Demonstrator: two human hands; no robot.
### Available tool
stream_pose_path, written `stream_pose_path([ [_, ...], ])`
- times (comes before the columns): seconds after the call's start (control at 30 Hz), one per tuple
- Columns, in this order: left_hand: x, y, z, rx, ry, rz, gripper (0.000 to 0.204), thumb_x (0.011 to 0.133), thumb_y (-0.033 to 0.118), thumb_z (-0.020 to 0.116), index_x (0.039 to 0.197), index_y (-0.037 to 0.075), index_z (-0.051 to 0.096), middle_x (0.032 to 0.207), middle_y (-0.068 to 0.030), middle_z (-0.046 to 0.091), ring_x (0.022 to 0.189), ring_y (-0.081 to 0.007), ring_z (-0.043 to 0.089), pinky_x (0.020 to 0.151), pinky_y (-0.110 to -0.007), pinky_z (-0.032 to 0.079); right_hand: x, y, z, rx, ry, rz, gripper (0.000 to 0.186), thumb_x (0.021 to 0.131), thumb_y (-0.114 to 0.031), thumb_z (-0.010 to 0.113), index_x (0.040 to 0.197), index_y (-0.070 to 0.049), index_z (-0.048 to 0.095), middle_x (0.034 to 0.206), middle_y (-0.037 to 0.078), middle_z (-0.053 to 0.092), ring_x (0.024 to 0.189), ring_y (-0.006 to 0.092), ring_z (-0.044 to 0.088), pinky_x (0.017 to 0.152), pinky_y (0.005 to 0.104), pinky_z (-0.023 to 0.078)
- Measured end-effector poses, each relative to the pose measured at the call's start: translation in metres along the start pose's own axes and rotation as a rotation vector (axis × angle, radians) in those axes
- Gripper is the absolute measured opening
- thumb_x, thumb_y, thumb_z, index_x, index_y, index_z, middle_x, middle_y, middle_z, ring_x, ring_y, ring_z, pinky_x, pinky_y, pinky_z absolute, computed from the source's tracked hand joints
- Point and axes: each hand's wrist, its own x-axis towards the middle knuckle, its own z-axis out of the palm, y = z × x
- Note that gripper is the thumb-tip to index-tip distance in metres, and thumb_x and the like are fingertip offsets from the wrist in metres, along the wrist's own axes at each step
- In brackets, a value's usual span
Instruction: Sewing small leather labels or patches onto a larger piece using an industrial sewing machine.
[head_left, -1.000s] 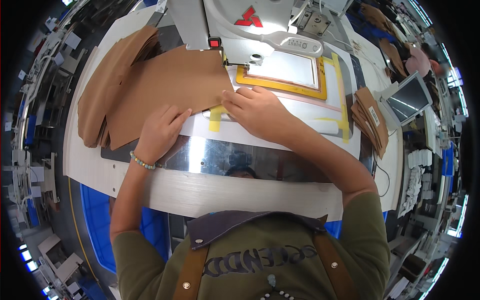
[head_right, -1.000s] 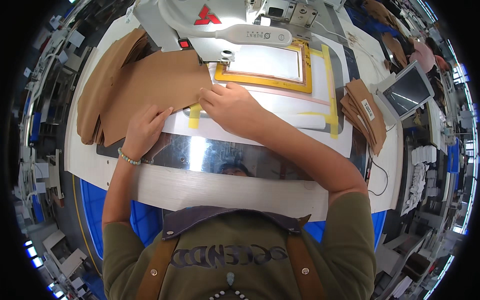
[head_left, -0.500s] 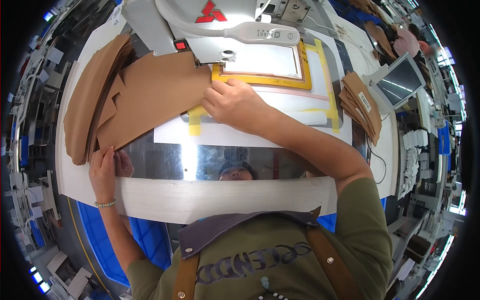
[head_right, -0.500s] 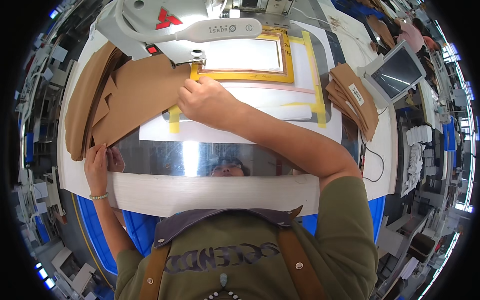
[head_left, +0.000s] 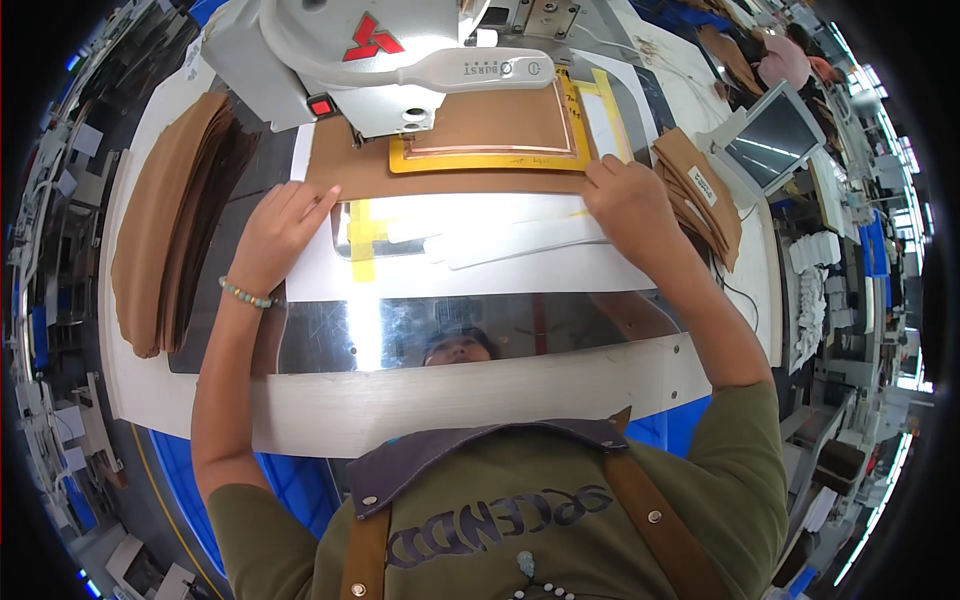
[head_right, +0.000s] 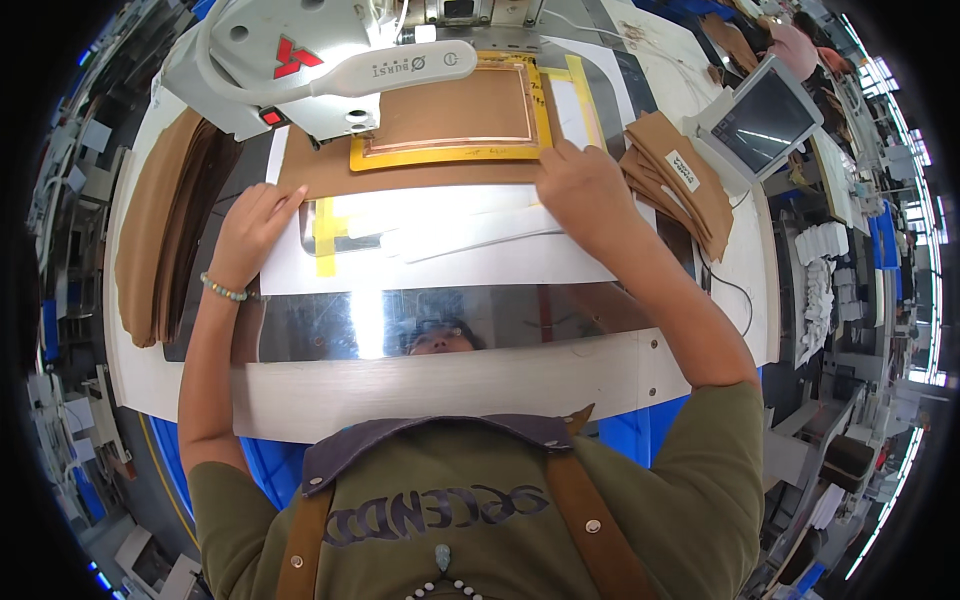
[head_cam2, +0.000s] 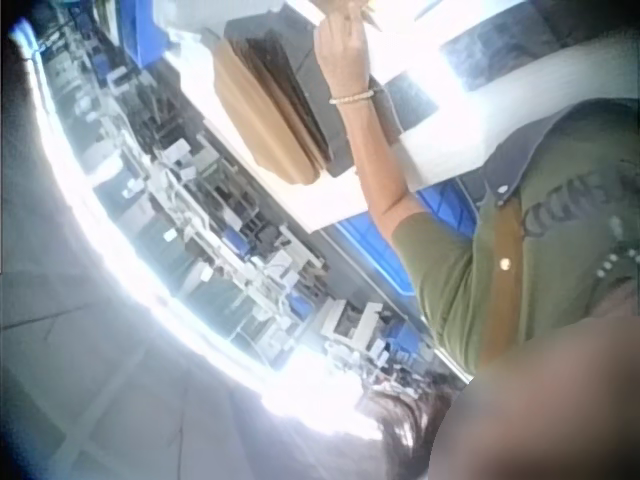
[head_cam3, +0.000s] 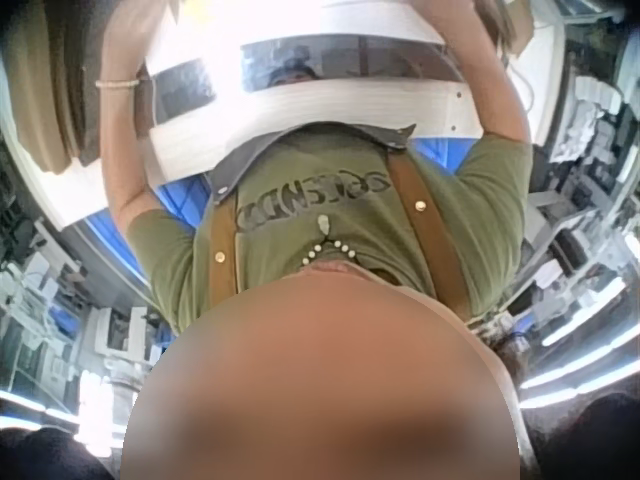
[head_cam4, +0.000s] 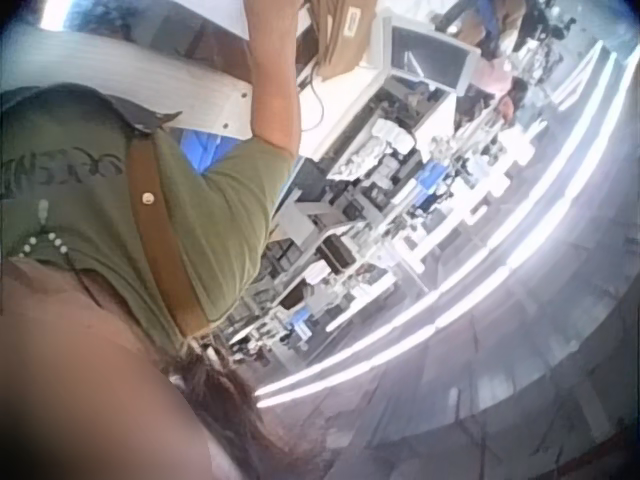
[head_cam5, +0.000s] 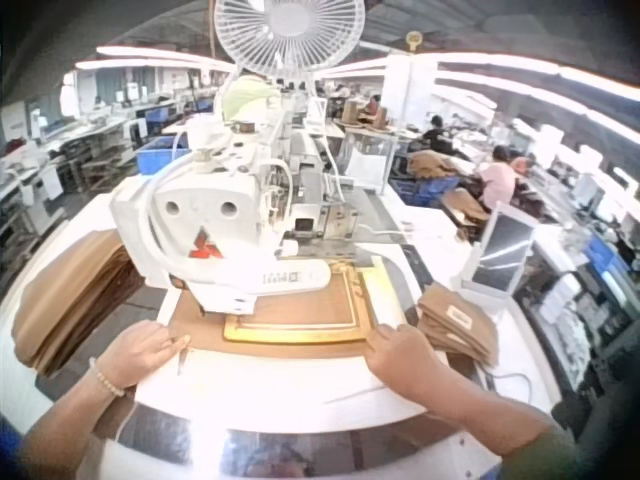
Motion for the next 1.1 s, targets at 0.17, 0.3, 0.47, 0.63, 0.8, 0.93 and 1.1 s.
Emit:
stream_pose_path([
  [0.17,0.046,0.003,0.022,-0.008,-0.022,0.092,0.041,0.085,0.002,0.069,0.125,0.0,0.071,0.102,-0.0102,0.065,0.095,-0.0272,0.065,0.084,-0.037,0.054,-0.02,0.032,0.023,-0.047,0.046,0.144,0.007,0.076,-0.005,0.071,0.082,-0.008,0.071,0.091,0.004,0.066,0.094,0.0224,0.066,0.075,0.0361,0.055],
  [0.3,0.045,0.012,0.017,-0.078,-0.128,-0.021,0.043,0.088,0.001,0.067,0.13,0.001,0.07,0.111,-0.0107,0.067,0.106,-0.0304,0.066,0.092,-0.041,0.054,-0.037,0.03,0.035,0.0,0.143,0.186,0.009,0.081,-0.007,0.07,0.09,-0.008,0.073,0.094,0.003,0.068,0.098,0.0232,0.066,0.077,0.0372,0.055],
  [0.47,0.024,0.033,0.01,-0.069,-0.133,-0.209,0.047,0.097,0.008,0.063,0.144,0.006,0.064,0.15,-0.0147,0.057,0.146,-0.034,0.047,0.117,-0.047,0.04,-0.061,0.011,0.03,0.216,0.128,0.384,0.032,0.101,-0.024,0.065,0.123,-0.002,0.072,0.131,0.01,0.069,0.125,0.0284,0.06,0.101,0.0437,0.05],
  [0.63,0.016,0.036,0.013,-0.182,-0.246,-0.371,0.051,0.104,0.018,0.06,0.154,0.011,0.057,0.17,-0.0144,0.039,0.161,-0.0356,0.026,0.129,-0.05,0.025,-0.071,-0.003,0.036,0.23,0.008,0.457,0.058,0.112,-0.046,0.049,0.15,-0.004,0.059,0.162,0.015,0.048,0.155,0.0356,0.034,0.125,0.055,0.027],
  [0.8,0.012,0.035,0.013,-0.213,-0.118,-0.386,0.048,0.104,0.018,0.061,0.151,0.01,0.061,0.169,-0.0127,0.042,0.159,-0.0376,0.031,0.129,-0.051,0.027,-0.073,0.002,0.043,0.254,0.007,0.461,0.058,0.112,-0.046,0.048,0.152,-0.006,0.058,0.165,0.013,0.045,0.157,0.035,0.03,0.127,0.0559,0.023],
  [0.93,0.01,0.034,0.011,-0.198,-0.141,-0.404,0.043,0.103,0.019,0.065,0.145,0.009,0.067,0.165,-0.0132,0.048,0.157,-0.0371,0.035,0.127,-0.051,0.031,-0.071,0.002,0.044,0.297,-0.004,0.471,0.057,0.112,-0.046,0.048,0.152,-0.007,0.058,0.167,0.013,0.043,0.157,0.0352,0.03,0.127,0.0561,0.021],
  [1.1,0.011,0.033,0.012,-0.09,-0.091,-0.392,0.04,0.101,0.019,0.07,0.139,0.009,0.071,0.158,-0.013,0.057,0.152,-0.036,0.044,0.122,-0.05,0.039,-0.072,0.003,0.046,0.347,0.087,0.476,0.055,0.112,-0.044,0.049,0.152,-0.007,0.058,0.168,0.013,0.042,0.157,0.0352,0.031,0.126,0.0555,0.022],
])
